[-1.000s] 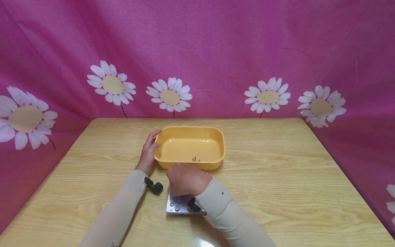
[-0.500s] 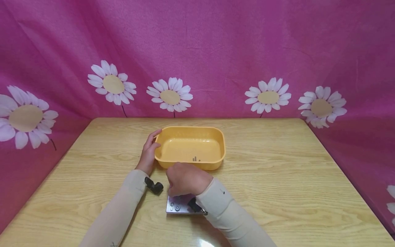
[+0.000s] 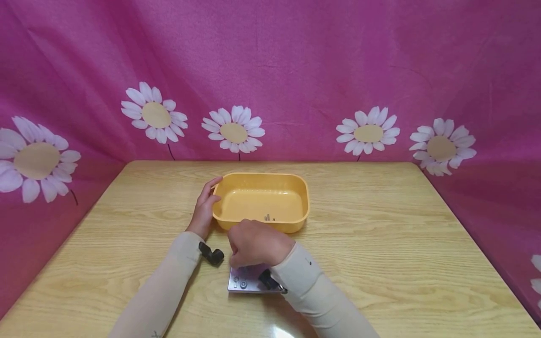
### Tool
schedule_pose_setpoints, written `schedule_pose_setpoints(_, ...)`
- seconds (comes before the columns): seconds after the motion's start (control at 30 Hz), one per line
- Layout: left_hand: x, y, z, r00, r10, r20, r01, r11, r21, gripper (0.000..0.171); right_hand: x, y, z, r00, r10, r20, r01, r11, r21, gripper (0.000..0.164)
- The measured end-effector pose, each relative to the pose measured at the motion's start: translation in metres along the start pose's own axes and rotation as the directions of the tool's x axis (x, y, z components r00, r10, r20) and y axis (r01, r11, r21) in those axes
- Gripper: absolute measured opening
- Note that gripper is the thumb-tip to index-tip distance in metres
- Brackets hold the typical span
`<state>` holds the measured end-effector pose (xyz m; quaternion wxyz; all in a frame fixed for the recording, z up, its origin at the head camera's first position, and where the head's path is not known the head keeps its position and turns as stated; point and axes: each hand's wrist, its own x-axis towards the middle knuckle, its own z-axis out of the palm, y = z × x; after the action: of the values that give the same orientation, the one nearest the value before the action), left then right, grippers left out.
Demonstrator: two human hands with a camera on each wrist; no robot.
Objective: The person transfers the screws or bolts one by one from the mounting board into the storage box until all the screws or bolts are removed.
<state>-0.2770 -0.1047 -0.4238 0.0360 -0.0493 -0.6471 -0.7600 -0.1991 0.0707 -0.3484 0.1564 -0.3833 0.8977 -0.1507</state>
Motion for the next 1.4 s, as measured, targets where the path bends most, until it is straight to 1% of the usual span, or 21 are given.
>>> schedule_pose_setpoints(0.33, 0.0, 0.0, 0.001, 1.0, -0.003, -0.006, 0.003, 1.0, 0.019, 0.056, -0.003, 0.001, -0.004, 0.999, -0.015, -0.03, 0.015, 1.0, -0.01, 0.017)
schedule_pose_setpoints(0.53, 0.001, 0.0, 0.001, 1.0, -0.007, -0.01, 0.008, 1.0, 0.03, 0.056, -0.003, 0.001, -0.006, 0.997, -0.049, -0.065, 0.049, 0.999, 0.005, 0.016)
schedule_pose_setpoints(0.63, 0.0, 0.0, 0.001, 1.0, -0.008, -0.008, 0.008, 0.999, 0.032, 0.056, -0.004, 0.002, -0.007, 0.992, -0.078, -0.096, 0.079, 0.997, 0.003, 0.014)
schedule_pose_setpoints(0.77, -0.001, 0.0, 0.0, 1.0, -0.001, -0.008, 0.002, 0.999, 0.046, 0.056, -0.004, 0.004, -0.009, 0.98, -0.114, -0.161, 0.113, 0.994, -0.016, 0.01)
schedule_pose_setpoints(0.83, 0.002, -0.005, -0.002, 1.0, 0.001, -0.006, -0.001, 0.999, 0.047, 0.056, -0.004, 0.005, -0.011, 0.974, -0.114, -0.196, 0.113, 0.993, -0.017, 0.009)
schedule_pose_setpoints(1.0, 0.013, -0.022, -0.006, 1.0, 0.011, -0.008, -0.011, 1.0, 0.013, 0.056, -0.004, 0.008, -0.015, 0.956, -0.087, -0.28, 0.094, 0.996, 0.011, 0.007)
schedule_pose_setpoints(1.2, 0.014, -0.029, -0.006, 0.999, 0.024, -0.033, -0.023, 0.999, 0.029, 0.056, -0.004, 0.01, -0.017, 0.929, -0.06, -0.364, 0.078, 0.996, 0.033, 0.008)
schedule_pose_setpoints(1.3, 0.014, -0.028, -0.006, 0.999, 0.032, -0.032, -0.031, 0.999, 0.025, 0.056, -0.003, 0.011, -0.018, 0.909, -0.008, -0.416, 0.031, 0.998, 0.049, 0.009)
schedule_pose_setpoints(1.4, 0.015, -0.027, -0.007, 0.999, 0.027, -0.023, -0.027, 1.0, 0.014, 0.057, -0.003, 0.014, -0.02, 0.886, 0.085, -0.456, -0.052, 0.995, 0.085, 0.008)
